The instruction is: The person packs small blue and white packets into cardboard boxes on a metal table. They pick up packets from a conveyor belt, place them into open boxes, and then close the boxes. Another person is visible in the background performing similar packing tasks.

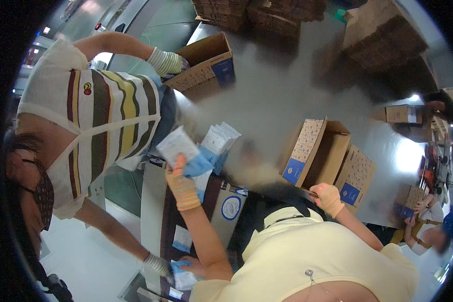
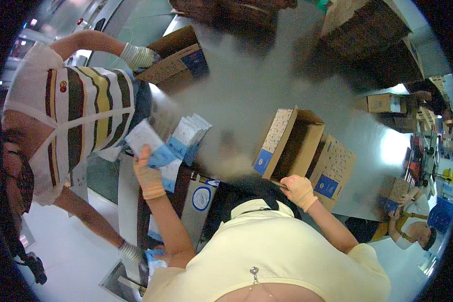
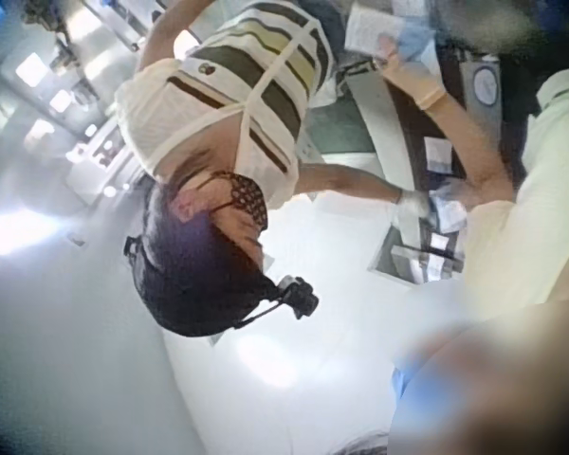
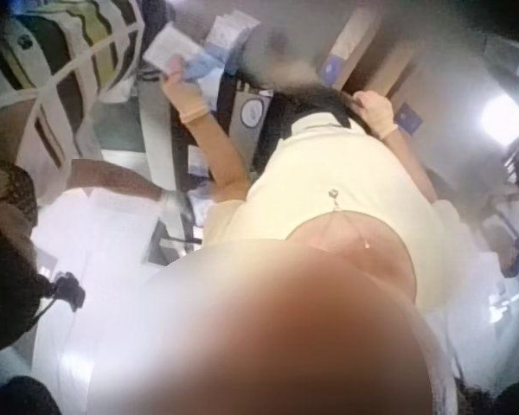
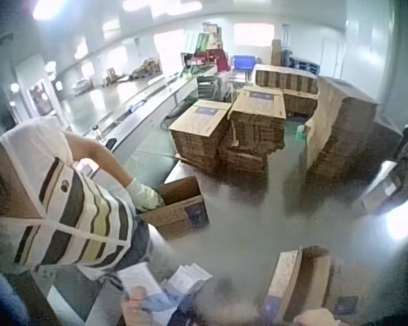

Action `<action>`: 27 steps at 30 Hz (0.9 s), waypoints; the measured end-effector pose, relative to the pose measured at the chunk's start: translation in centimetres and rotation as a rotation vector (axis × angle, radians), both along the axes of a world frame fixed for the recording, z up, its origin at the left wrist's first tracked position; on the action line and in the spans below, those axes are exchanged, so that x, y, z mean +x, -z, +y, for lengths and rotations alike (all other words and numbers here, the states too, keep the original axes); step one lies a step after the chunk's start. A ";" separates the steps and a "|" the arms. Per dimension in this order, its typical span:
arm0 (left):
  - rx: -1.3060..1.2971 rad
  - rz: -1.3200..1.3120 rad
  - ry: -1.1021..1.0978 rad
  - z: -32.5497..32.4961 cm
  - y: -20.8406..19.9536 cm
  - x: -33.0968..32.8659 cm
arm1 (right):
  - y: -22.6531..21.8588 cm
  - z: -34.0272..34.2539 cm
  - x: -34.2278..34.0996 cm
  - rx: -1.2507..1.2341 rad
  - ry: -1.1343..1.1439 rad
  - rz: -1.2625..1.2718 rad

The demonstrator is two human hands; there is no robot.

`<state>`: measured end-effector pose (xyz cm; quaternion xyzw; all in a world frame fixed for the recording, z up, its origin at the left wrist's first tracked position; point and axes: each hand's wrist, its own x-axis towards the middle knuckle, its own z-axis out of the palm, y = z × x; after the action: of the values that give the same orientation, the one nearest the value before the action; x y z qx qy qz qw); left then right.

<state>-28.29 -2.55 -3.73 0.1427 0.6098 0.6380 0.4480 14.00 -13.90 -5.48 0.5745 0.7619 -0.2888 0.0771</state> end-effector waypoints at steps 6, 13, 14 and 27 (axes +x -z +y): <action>0.079 -0.025 -0.093 -3.3 -0.3 -2.7 | -0.2 -0.5 1.1 -0.002 0.056 0.053; 0.028 -0.081 -0.009 -6.6 -2.1 2.2 | 6.3 -6.4 8.5 -0.146 0.393 0.436; 0.015 -0.067 -0.020 -7.0 -2.7 3.3 | 7.4 -7.7 9.6 -0.257 0.593 0.599; 0.037 0.001 0.044 -12.0 -8.6 6.7 | 9.3 -8.9 11.9 -0.376 0.761 0.631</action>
<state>-21.56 -14.56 4.89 0.1647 0.5949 0.6389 0.4591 25.92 -22.81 -14.80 0.6719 0.4208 -0.5869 -0.1645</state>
